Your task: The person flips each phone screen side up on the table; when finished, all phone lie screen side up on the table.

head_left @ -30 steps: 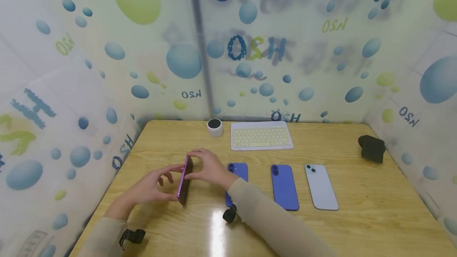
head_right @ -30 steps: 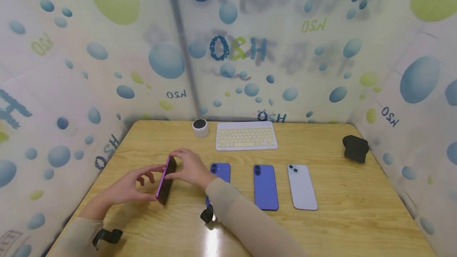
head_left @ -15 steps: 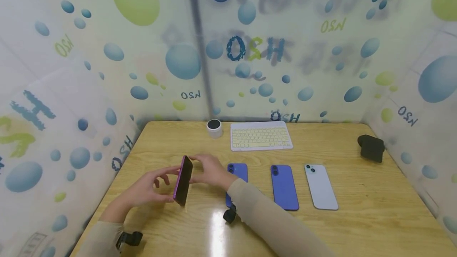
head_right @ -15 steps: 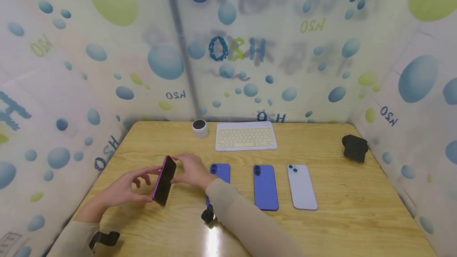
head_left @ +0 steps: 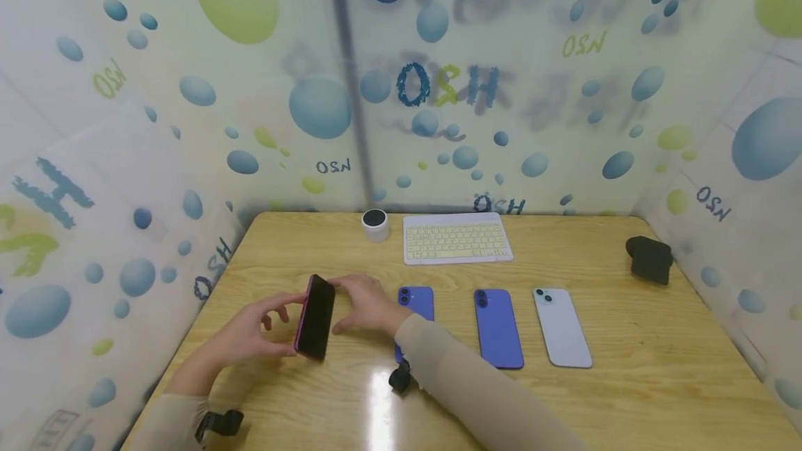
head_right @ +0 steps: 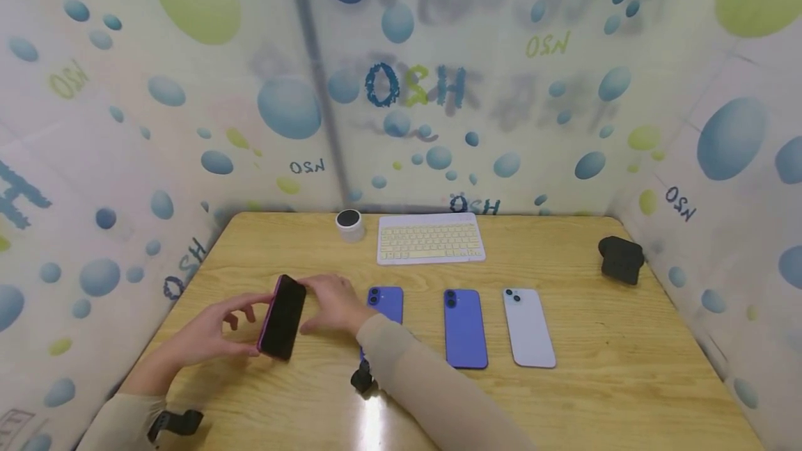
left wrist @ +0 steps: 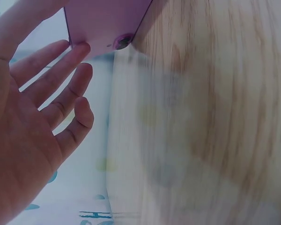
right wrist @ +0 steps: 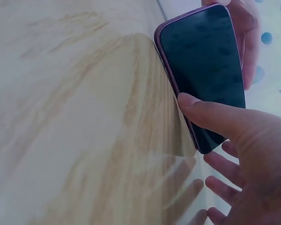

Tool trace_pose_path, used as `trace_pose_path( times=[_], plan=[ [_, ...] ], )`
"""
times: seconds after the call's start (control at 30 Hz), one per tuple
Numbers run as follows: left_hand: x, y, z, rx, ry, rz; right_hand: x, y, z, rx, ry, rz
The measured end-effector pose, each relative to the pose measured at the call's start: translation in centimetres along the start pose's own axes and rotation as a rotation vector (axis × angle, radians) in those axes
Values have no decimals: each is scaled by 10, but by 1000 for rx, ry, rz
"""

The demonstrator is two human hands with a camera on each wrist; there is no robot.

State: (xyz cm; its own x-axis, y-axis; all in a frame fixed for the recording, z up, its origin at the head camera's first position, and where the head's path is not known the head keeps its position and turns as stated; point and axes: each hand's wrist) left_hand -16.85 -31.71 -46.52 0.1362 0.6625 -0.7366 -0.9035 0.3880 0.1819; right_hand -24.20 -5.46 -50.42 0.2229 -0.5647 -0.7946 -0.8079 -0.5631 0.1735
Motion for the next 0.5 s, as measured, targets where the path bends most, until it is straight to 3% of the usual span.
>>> trace_pose_path(
  times=[0.5],
  plan=[
    [-3, -6, -10, -2, 27, -8, 9, 0, -1, 16, -58, 18]
  ],
)
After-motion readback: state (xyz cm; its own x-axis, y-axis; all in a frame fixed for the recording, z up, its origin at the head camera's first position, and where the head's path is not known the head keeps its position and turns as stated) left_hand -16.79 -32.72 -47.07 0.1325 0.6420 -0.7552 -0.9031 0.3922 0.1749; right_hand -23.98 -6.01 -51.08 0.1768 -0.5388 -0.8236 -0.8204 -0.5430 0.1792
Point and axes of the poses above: each hand's wrist, its own y-axis towards the middle knuckle, its own x-axis out of the palm, z = x × y, and after that the axes turned 7 degrees about z, right-handed
